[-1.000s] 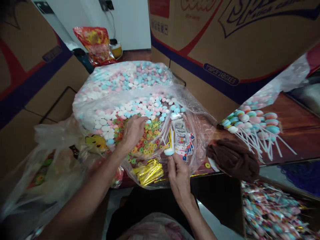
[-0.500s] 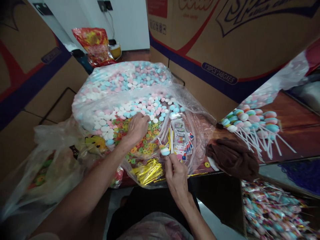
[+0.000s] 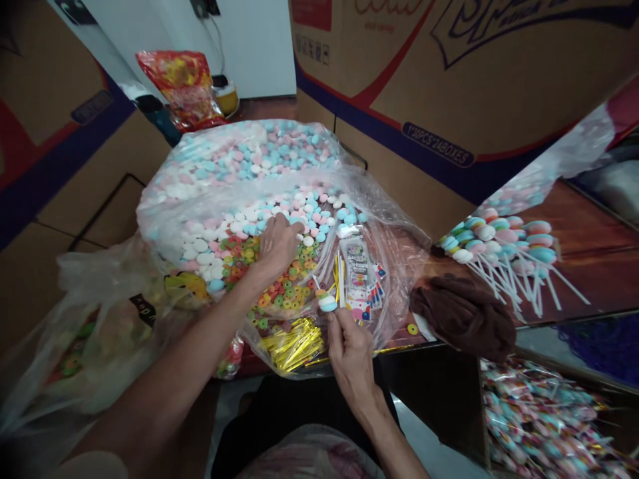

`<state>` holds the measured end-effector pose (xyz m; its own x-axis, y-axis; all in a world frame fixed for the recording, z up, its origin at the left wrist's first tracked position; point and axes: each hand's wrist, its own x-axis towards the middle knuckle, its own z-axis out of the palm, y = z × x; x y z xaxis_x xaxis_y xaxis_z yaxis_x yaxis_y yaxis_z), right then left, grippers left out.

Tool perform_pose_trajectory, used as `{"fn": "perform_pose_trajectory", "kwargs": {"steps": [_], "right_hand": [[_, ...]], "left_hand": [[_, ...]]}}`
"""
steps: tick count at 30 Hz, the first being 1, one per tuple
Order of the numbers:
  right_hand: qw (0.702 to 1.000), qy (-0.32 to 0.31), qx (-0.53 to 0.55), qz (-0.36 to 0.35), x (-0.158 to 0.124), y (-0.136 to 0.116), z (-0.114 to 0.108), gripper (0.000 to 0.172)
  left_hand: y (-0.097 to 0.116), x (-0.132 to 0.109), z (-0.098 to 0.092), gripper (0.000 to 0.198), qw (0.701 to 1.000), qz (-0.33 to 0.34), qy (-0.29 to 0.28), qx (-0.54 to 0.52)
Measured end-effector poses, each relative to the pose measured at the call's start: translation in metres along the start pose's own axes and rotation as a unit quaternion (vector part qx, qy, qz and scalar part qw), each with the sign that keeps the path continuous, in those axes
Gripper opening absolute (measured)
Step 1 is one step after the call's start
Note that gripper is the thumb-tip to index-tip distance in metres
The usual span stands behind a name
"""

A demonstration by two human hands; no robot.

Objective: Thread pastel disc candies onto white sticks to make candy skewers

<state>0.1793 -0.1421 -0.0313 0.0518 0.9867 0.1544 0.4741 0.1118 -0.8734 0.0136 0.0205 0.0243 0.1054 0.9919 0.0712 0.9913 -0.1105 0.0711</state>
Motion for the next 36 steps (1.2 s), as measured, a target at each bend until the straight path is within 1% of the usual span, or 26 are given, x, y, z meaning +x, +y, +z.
{"fn": "perform_pose_trajectory", "kwargs": {"steps": [2,4,6,8,10,12,14,16,19,21,23,24,25,26,27,29,30,31,32,33,34,36], "right_hand": [[1.000,-0.001,-0.004,-0.002,0.000,0.000,0.000,0.031],[1.000,-0.002,-0.010,-0.005,0.000,0.000,0.001,0.031],[1.000,-0.005,-0.016,-0.007,0.000,0.000,0.001,0.031],[1.000,-0.006,-0.018,-0.008,0.000,0.000,0.000,0.030],[1.000,-0.009,-0.017,-0.007,0.000,-0.001,0.000,0.029],[1.000,-0.010,-0.019,-0.006,0.000,-0.001,0.000,0.028],[1.000,-0.009,-0.020,-0.009,0.000,-0.002,-0.001,0.029],[1.000,-0.005,-0.020,-0.014,0.000,-0.003,-0.001,0.030],[1.000,-0.001,-0.018,-0.018,0.000,-0.003,-0.001,0.029],[1.000,-0.003,-0.014,-0.013,-0.001,-0.002,-0.001,0.029],[1.000,-0.007,-0.001,0.002,-0.001,-0.001,0.000,0.029],[1.000,-0.006,0.010,0.014,-0.001,0.000,0.000,0.030],[0.999,-0.002,0.025,0.027,0.000,0.000,0.000,0.031],[0.998,0.005,0.043,0.041,0.001,-0.001,0.000,0.032],[0.996,0.015,0.065,0.054,0.003,-0.002,0.000,0.033],[0.989,0.037,0.115,0.080,0.009,-0.006,-0.001,0.033],[0.984,0.047,0.143,0.092,0.013,-0.009,-0.001,0.032],[0.979,0.053,0.169,0.103,0.016,-0.013,-0.002,0.030],[0.973,0.056,0.192,0.112,0.020,-0.017,-0.002,0.028],[0.968,0.056,0.212,0.120,0.023,-0.021,-0.001,0.028],[0.964,0.052,0.229,0.126,0.026,-0.024,0.000,0.027],[0.956,0.047,0.255,0.136,0.029,-0.030,0.002,0.027]], "left_hand": [[-0.001,-0.001,0.001,0.030,1.000,0.001,0.017,-0.012],[-0.001,-0.001,0.001,0.028,0.999,0.007,0.048,-0.025],[0.001,-0.001,0.001,0.025,0.997,0.025,0.067,-0.038],[0.004,-0.001,0.002,0.023,0.996,0.061,0.048,-0.054],[0.008,-0.001,0.003,0.023,0.993,0.098,0.007,-0.065],[0.011,-0.001,0.005,0.026,0.991,0.112,-0.023,-0.066],[0.013,-0.001,0.005,0.028,0.992,0.104,-0.034,-0.062],[0.014,0.001,0.004,0.029,0.994,0.086,-0.033,-0.065],[0.014,0.005,0.005,0.029,0.994,0.059,-0.012,-0.092],[0.013,0.005,0.006,0.025,0.990,0.037,0.014,-0.138],[0.011,0.003,0.007,0.019,0.974,0.011,0.048,-0.220],[0.010,-0.001,0.006,0.015,0.958,-0.005,0.060,-0.281],[0.009,-0.005,0.006,0.012,0.933,-0.022,0.059,-0.354],[0.009,-0.011,0.005,0.011,0.898,-0.039,0.042,-0.435],[0.009,-0.019,0.004,0.012,0.854,-0.055,0.011,-0.518],[0.012,-0.037,0.001,0.018,0.748,-0.082,-0.081,-0.653],[0.014,-0.046,0.000,0.022,0.702,-0.091,-0.118,-0.697],[0.016,-0.056,-0.001,0.026,0.666,-0.102,-0.149,-0.724],[0.019,-0.065,-0.001,0.029,0.640,-0.109,-0.168,-0.742],[0.023,-0.073,-0.001,0.031,0.621,-0.110,-0.180,-0.755],[0.026,-0.080,-0.001,0.032,0.610,-0.107,-0.186,-0.763],[0.033,-0.090,0.000,0.031,0.610,-0.094,-0.176,-0.767]]}}
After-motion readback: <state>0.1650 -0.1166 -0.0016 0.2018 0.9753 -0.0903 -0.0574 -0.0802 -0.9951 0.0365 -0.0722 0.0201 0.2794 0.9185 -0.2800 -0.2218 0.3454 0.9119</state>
